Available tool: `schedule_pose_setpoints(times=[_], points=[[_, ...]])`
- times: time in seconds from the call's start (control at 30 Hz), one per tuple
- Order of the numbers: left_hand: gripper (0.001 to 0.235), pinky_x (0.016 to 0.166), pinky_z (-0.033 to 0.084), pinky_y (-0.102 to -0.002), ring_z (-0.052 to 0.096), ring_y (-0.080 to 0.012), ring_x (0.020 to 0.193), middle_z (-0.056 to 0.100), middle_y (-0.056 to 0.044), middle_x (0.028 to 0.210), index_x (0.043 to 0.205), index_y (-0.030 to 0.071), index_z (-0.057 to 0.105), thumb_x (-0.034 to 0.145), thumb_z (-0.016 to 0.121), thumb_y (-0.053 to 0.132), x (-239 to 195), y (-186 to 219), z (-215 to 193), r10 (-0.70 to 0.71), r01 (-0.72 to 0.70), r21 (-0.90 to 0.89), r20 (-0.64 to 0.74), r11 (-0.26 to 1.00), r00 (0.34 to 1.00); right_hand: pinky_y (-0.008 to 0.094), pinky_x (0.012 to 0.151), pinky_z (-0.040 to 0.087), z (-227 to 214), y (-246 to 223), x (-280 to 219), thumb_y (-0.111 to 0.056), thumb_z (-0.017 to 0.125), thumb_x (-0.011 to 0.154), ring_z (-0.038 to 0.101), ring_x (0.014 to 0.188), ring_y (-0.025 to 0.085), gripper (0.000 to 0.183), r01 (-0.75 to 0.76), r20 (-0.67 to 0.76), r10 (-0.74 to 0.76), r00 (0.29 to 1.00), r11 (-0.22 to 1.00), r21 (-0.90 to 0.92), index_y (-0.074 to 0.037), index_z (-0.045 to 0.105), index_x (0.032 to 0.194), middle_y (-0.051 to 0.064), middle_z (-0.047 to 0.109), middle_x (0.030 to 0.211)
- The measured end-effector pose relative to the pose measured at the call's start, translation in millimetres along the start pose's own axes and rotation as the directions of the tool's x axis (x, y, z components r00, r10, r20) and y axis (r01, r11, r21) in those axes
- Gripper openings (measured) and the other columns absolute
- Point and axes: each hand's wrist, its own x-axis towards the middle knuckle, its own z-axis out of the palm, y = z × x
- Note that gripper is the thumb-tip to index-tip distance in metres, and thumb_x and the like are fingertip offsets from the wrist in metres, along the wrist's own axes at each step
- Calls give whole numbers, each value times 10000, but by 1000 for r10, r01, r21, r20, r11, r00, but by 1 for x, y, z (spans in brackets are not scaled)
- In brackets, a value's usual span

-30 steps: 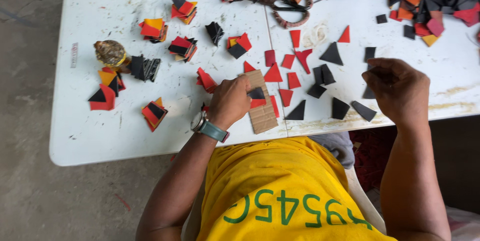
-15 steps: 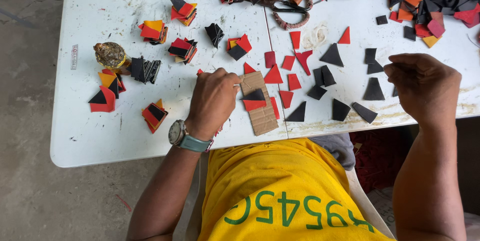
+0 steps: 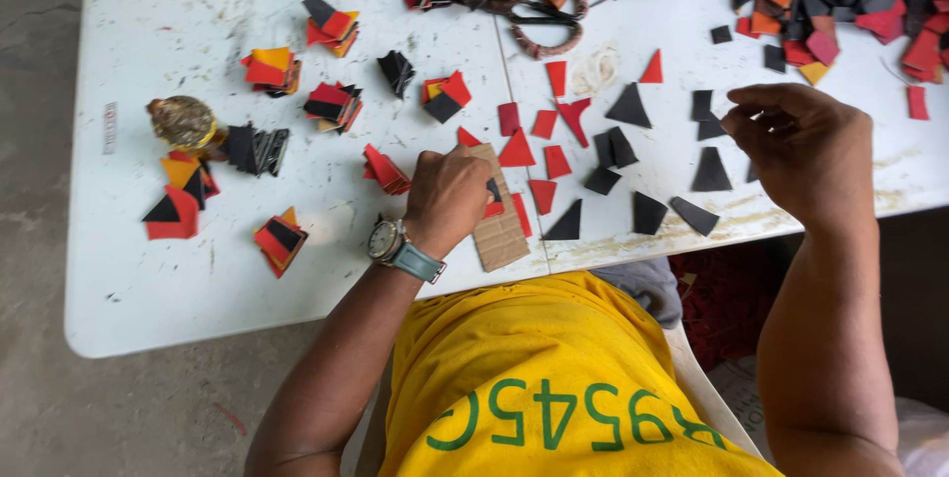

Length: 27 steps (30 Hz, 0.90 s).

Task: The person assembles small triangular pieces of red, black, and yellow material by hand on a white table. They pick up pieces, align them, and press them together to form stacked units, occasionally moving completed units aside.

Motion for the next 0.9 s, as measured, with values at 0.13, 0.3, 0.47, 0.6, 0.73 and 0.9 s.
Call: schedule_pose_setpoints(times=[0.13,0.3,0.47,0.6,0.73,0.9], points=[[114,764,562,-442,701,-324,883,722,-167,890,801,36,732,794,824,103,0,0,0,-60,61,-100,13,993,998,266,725,581,-10,3,-6,-74,811,974,720,828,148,210,-128,24,128,991,992,-16,-40,752,1173,102,764,977],[128,775,568,-448,713,-362,895,730,-183,926,817,1,707,788,816,62,-2,-1,-5,-97,101,-272,28,957,995,265,746,584,-19,16,-17,-45,770,990,742,876,139,162,-98,42,101,994,992,-80,-34,773,1153,107,775,987],[150,758,567,-440,720,-359,878,743,-178,888,827,4,705,796,833,75,-3,-1,-12,-93,97,-314,26,944,995,249,774,578,-33,39,-20,9,670,1056,726,923,109,174,-137,-61,135,989,991,-14,-12,741,1214,98,763,1034],[193,731,585,-425,739,-321,854,743,-153,885,863,16,682,787,839,98,-2,2,-11,-161,178,-337,80,924,984,245,791,559,-24,43,-13,42,614,1047,680,913,92,288,-108,-68,112,991,992,62,-10,707,1315,74,737,1021],[188,723,579,-429,738,-323,840,748,-145,867,865,26,690,779,842,97,-3,-1,-8,-162,172,-358,59,918,985,303,640,496,7,29,-7,-47,651,1069,601,737,166,277,-279,96,271,958,957,80,-66,697,1341,106,684,865],[175,730,573,-432,734,-340,845,753,-160,863,882,22,716,773,839,81,-3,-7,-5,-139,138,-385,25,913,990,365,679,574,53,7,8,-146,737,934,728,772,224,213,-87,342,112,933,992,-89,-95,759,1139,94,728,965]])
